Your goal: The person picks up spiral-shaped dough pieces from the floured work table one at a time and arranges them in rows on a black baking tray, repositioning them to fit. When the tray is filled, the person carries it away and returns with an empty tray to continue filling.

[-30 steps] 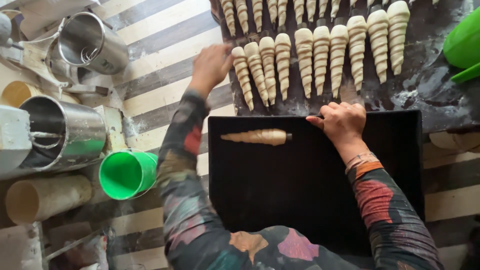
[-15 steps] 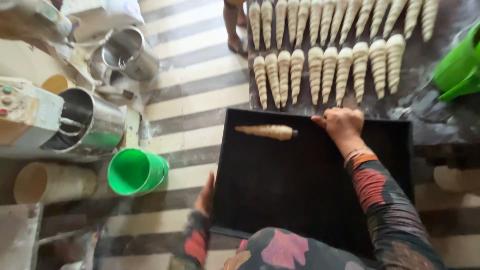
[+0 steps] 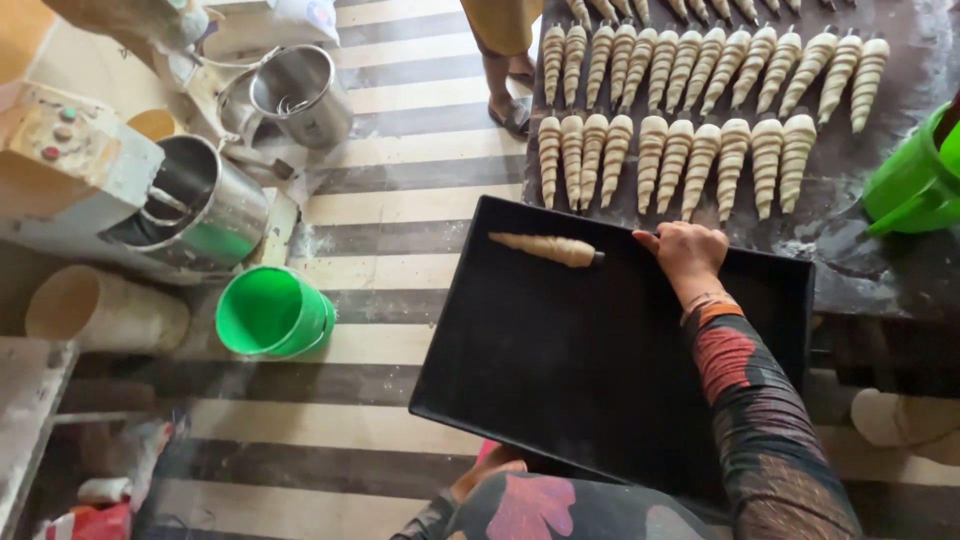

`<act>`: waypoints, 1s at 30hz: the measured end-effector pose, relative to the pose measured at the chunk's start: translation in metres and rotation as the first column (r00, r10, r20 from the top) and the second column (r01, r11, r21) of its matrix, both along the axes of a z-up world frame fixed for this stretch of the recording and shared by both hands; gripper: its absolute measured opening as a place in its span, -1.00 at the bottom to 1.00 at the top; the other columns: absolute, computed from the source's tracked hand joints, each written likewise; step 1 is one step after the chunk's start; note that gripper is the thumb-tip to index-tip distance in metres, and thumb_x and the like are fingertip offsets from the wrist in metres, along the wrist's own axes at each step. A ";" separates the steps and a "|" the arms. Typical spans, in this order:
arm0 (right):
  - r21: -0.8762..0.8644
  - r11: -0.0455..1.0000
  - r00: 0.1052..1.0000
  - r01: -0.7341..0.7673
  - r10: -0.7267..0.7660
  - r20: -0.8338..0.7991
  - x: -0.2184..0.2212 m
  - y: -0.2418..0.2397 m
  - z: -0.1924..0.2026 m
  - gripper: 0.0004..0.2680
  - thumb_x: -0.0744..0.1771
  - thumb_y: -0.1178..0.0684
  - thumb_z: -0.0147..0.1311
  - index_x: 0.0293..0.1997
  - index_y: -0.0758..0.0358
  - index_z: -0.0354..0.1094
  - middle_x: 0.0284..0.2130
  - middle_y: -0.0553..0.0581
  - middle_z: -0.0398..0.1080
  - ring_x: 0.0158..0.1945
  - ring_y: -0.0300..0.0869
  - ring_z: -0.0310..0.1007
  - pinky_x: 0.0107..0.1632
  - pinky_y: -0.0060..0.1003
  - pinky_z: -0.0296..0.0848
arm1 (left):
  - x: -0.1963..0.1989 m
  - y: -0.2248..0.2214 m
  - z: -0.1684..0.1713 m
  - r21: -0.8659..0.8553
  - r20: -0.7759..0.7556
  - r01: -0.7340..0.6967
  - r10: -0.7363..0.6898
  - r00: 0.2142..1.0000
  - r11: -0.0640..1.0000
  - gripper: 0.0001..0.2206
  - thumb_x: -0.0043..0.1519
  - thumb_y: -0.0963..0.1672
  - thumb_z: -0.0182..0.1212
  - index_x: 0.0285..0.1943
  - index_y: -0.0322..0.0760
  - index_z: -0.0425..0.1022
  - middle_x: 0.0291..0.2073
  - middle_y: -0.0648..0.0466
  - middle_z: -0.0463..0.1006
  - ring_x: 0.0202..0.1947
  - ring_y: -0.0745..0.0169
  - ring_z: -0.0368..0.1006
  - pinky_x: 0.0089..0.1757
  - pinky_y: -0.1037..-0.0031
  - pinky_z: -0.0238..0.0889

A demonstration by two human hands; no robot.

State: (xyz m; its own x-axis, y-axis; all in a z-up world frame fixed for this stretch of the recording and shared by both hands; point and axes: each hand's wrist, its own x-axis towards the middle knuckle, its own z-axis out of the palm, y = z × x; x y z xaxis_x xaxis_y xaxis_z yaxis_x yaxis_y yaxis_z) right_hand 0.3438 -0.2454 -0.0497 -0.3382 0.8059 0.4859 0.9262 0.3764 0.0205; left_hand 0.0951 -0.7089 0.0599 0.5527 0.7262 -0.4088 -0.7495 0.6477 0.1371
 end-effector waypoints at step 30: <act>0.132 0.971 0.980 -0.201 0.199 0.029 -0.283 -0.017 0.115 -0.55 0.40 -0.51 -0.01 -0.49 0.00 0.47 -0.53 -0.01 0.46 -0.42 -0.11 0.49 -0.30 -0.12 0.34 | -0.192 0.029 -0.147 -0.060 -0.314 -0.614 0.570 0.760 0.787 -0.75 0.12 -0.06 0.12 -0.20 -0.30 0.59 -0.29 -0.02 0.67 -0.21 -0.04 0.59 -0.10 0.14 0.44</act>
